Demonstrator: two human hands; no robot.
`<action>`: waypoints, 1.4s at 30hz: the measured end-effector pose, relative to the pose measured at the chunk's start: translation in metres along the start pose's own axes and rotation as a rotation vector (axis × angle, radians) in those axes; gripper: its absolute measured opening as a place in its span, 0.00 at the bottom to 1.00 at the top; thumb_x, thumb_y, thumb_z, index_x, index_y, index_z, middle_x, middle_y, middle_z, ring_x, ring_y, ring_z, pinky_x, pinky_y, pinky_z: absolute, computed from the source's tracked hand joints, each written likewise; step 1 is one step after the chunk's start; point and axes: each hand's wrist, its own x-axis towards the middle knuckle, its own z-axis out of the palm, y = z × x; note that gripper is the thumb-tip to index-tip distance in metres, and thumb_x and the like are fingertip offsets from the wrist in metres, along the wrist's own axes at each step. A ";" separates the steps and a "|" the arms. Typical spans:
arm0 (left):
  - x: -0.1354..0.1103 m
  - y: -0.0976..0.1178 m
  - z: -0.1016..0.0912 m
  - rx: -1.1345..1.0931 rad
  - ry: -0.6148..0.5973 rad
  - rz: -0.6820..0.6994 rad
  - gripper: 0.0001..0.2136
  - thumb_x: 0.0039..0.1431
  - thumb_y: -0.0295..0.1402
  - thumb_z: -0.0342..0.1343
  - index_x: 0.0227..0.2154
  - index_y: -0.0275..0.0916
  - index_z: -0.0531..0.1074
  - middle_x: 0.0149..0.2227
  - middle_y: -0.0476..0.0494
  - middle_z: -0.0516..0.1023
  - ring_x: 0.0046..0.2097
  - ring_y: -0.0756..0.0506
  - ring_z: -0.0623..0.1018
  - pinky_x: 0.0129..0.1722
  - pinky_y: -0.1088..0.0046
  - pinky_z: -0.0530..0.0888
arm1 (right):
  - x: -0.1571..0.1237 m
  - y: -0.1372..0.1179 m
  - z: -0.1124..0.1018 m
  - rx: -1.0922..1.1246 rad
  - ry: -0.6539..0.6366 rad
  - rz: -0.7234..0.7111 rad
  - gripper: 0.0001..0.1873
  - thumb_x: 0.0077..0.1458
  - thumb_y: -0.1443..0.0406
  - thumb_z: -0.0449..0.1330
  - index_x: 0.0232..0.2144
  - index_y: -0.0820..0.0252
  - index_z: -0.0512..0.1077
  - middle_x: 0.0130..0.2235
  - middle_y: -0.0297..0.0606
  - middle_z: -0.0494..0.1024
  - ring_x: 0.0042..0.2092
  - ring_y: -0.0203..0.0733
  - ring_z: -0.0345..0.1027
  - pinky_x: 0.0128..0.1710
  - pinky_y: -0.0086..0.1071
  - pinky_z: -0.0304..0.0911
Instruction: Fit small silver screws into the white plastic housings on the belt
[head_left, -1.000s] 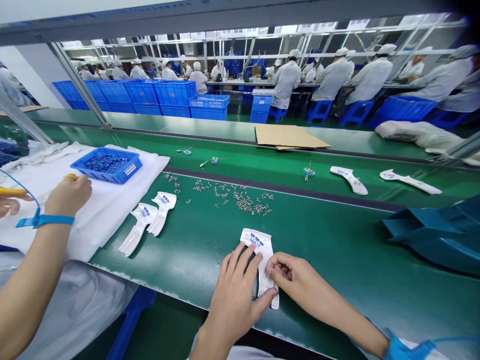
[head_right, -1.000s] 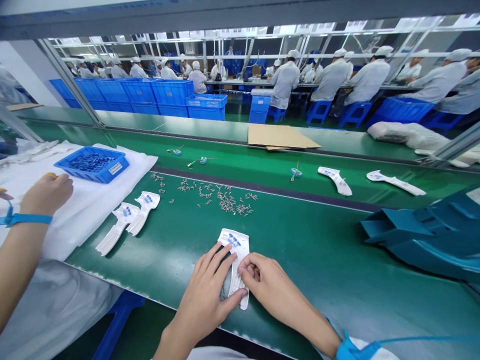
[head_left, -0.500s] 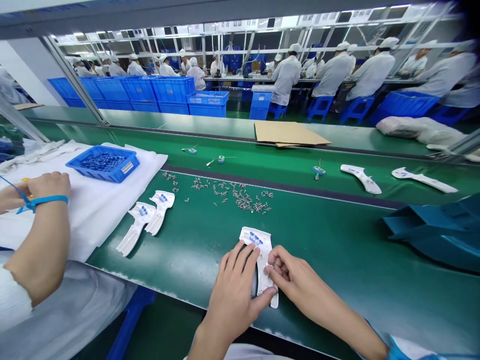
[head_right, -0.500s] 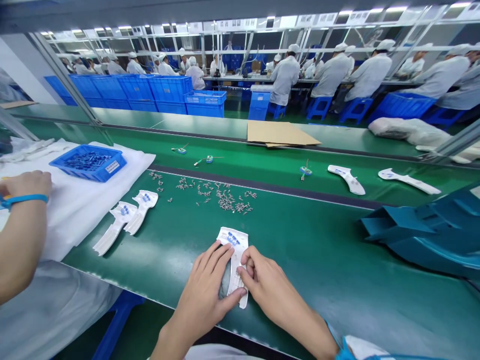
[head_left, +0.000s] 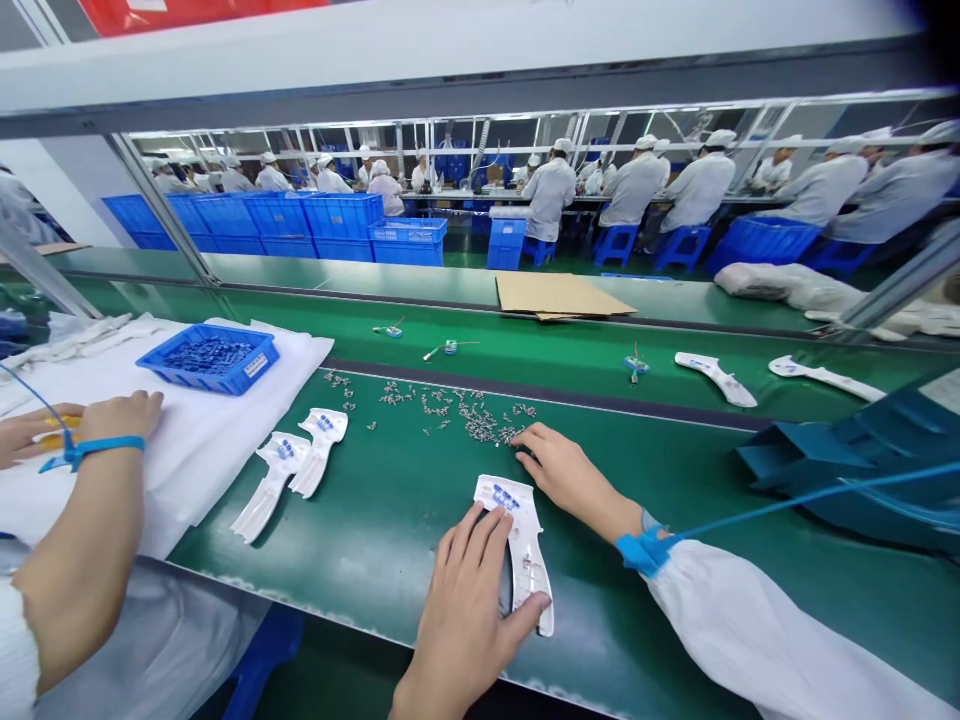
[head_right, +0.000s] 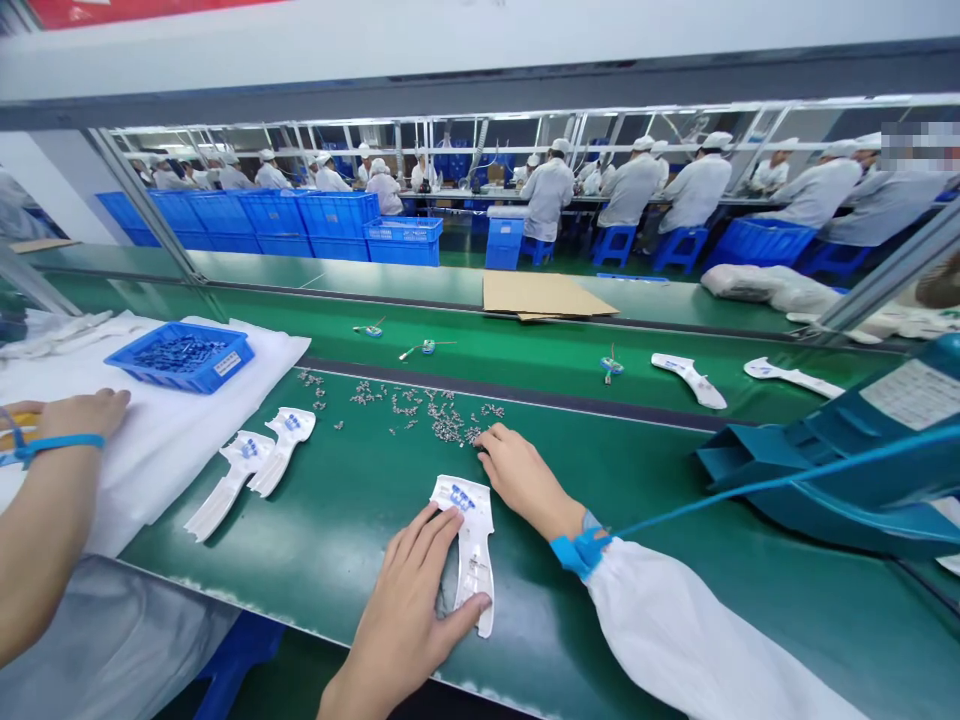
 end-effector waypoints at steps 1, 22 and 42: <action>0.000 0.000 0.000 -0.004 0.006 0.006 0.32 0.63 0.46 0.56 0.65 0.42 0.55 0.66 0.39 0.63 0.68 0.34 0.59 0.61 0.49 0.65 | 0.005 0.000 0.002 -0.026 -0.006 0.007 0.14 0.64 0.70 0.50 0.46 0.61 0.73 0.47 0.47 0.74 0.47 0.48 0.71 0.47 0.37 0.64; 0.001 0.029 -0.004 -0.218 0.361 -0.061 0.04 0.66 0.27 0.53 0.36 0.42 0.70 0.36 0.47 0.77 0.41 0.43 0.74 0.40 0.64 0.70 | -0.079 -0.056 -0.012 1.048 -0.179 0.278 0.16 0.57 0.52 0.62 0.40 0.58 0.75 0.33 0.35 0.75 0.37 0.40 0.70 0.39 0.32 0.67; -0.008 0.012 0.005 -0.023 0.109 -0.053 0.20 0.63 0.36 0.58 0.57 0.44 0.65 0.61 0.42 0.69 0.62 0.36 0.66 0.57 0.50 0.69 | -0.098 -0.038 0.014 0.649 -0.053 0.216 0.12 0.64 0.56 0.56 0.44 0.54 0.73 0.36 0.35 0.77 0.36 0.42 0.69 0.39 0.33 0.64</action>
